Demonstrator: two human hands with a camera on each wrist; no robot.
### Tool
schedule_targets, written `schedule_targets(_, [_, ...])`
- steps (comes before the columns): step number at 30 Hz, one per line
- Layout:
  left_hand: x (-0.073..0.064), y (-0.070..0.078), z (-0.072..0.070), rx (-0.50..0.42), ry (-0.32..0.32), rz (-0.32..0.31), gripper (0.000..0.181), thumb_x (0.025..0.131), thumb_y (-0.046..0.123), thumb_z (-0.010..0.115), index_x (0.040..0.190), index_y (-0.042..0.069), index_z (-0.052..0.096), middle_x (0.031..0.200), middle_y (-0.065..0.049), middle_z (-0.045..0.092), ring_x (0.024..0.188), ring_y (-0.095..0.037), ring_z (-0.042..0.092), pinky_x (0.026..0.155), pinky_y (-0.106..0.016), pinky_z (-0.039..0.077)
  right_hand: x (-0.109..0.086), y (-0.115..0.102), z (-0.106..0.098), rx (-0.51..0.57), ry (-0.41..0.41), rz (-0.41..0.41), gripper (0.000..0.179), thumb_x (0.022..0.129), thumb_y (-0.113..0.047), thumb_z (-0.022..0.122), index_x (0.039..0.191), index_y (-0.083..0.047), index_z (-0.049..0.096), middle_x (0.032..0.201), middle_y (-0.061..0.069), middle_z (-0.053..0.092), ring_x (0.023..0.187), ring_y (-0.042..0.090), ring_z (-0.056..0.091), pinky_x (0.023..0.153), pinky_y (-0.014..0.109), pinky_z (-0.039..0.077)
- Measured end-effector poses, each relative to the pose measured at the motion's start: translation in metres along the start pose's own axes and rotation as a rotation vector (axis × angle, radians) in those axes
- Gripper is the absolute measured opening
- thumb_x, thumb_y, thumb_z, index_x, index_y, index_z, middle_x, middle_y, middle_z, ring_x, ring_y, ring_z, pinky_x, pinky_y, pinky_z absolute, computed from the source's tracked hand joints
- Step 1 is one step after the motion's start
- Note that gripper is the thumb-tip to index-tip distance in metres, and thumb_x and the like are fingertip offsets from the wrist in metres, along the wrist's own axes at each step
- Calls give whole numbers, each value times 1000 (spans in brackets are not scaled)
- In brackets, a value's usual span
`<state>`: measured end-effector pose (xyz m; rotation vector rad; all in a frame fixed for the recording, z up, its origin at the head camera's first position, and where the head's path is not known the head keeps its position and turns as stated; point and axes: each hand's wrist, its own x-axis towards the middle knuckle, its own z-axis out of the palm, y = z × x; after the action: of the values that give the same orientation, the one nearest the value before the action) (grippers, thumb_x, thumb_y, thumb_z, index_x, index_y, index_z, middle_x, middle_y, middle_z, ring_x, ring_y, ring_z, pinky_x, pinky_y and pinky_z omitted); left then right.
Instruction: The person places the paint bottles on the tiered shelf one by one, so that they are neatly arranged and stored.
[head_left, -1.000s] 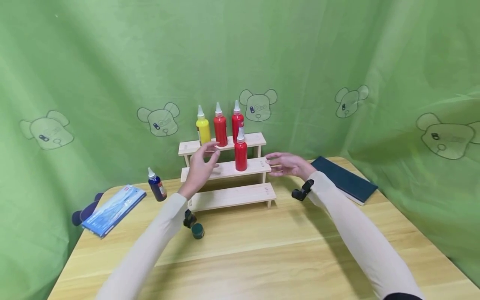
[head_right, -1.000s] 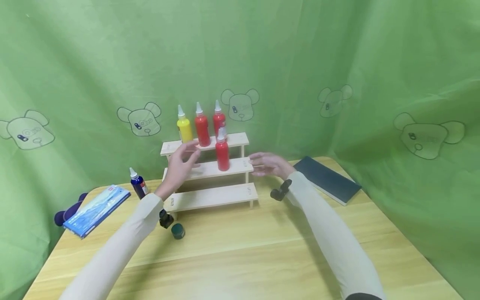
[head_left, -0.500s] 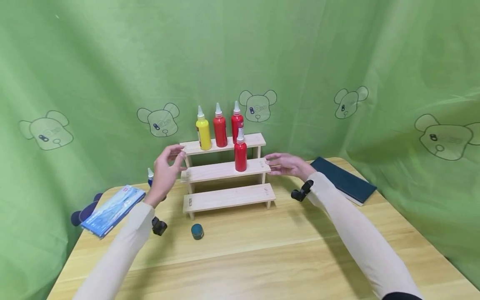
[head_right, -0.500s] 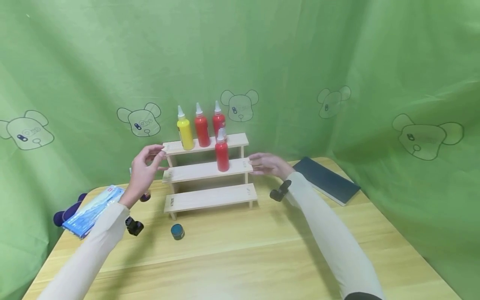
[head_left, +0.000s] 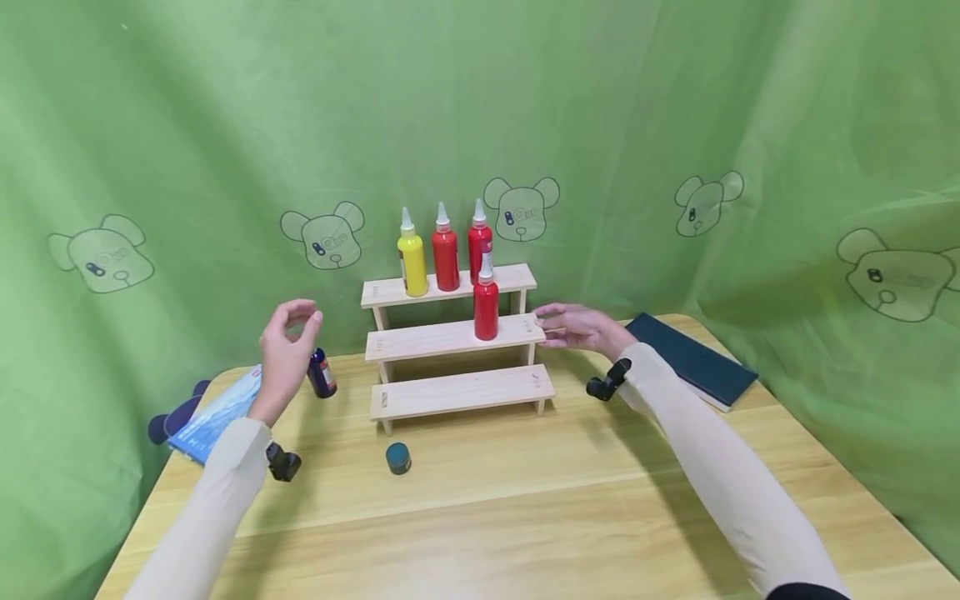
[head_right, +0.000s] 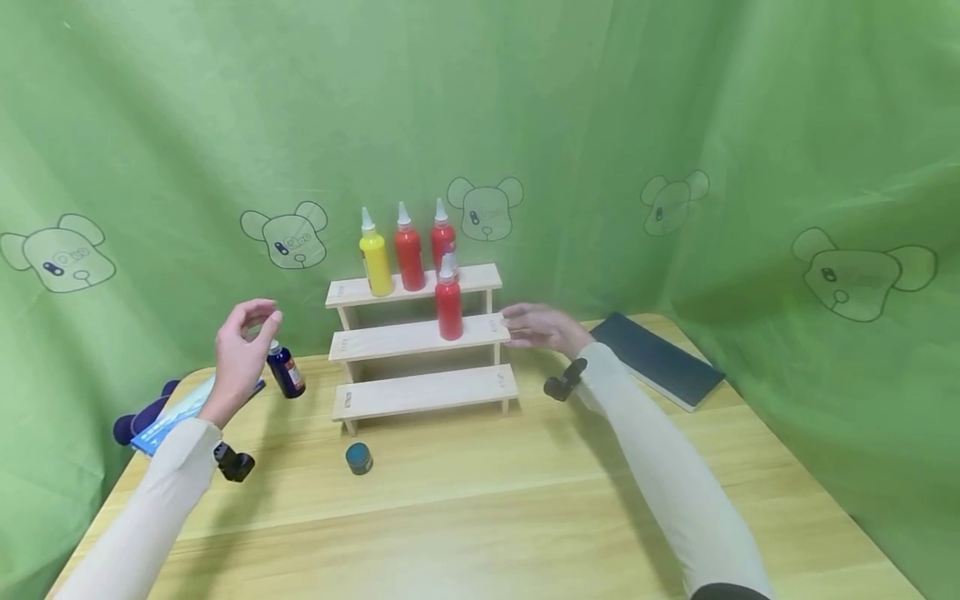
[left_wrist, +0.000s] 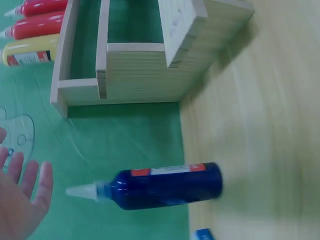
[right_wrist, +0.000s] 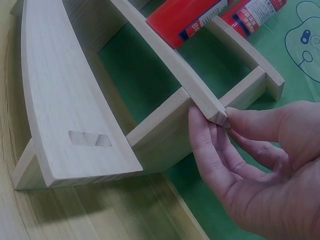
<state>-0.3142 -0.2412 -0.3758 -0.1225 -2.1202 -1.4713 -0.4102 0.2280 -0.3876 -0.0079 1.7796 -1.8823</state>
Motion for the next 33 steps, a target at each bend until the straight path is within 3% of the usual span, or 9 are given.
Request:
schedule_targets(5, [-5, -13, -8, -1, -13, -93, 51, 102, 21, 71, 143, -3, 51, 144, -23, 54, 136, -33, 52, 118, -49, 44, 0, 2, -1, 5, 4, -4, 53, 107, 4, 48, 157, 0, 31, 109, 10, 64, 90, 18, 70, 89, 28, 63])
schedule_targets(9, [-8, -29, -14, 16, -42, -185, 65, 99, 23, 75, 150, -2, 43, 153, -25, 47, 145, -40, 44, 123, -56, 36, 0, 2, -1, 10, -1, -9, 51, 107, 5, 47, 155, -1, 33, 108, 10, 65, 90, 18, 70, 91, 28, 63])
schedule_targets(14, [-14, -56, -13, 61, -77, -238, 71, 96, 18, 77, 152, -4, 39, 154, -27, 47, 144, -44, 44, 125, -59, 30, 0, 3, 0, 13, -5, -13, 54, 107, 5, 47, 157, 0, 30, 111, 11, 64, 90, 18, 70, 87, 27, 63])
schedule_targets(23, [-28, -82, -10, 13, -125, -370, 70, 100, 13, 71, 154, -8, 31, 151, -34, 46, 137, -46, 48, 120, -53, 41, 4, 6, 0, 19, -14, -9, 55, 107, 4, 48, 158, 0, 29, 108, 9, 66, 91, 18, 69, 87, 27, 63])
schedule_targets(28, [-29, -87, -8, 37, -118, -381, 64, 101, 14, 70, 151, -9, 38, 146, -33, 51, 133, -43, 52, 115, -51, 47, 3, 4, 0, 15, -21, -8, 53, 107, 4, 48, 157, -1, 30, 107, 8, 65, 92, 17, 68, 90, 27, 62])
schedule_targets(33, [-25, -83, -4, 47, -84, -332, 61, 99, 16, 73, 148, -6, 45, 141, -28, 57, 126, -36, 57, 109, -42, 49, 2, 3, -1, 16, -11, -7, 51, 107, 4, 48, 155, -2, 33, 112, 10, 62, 91, 18, 69, 95, 29, 61])
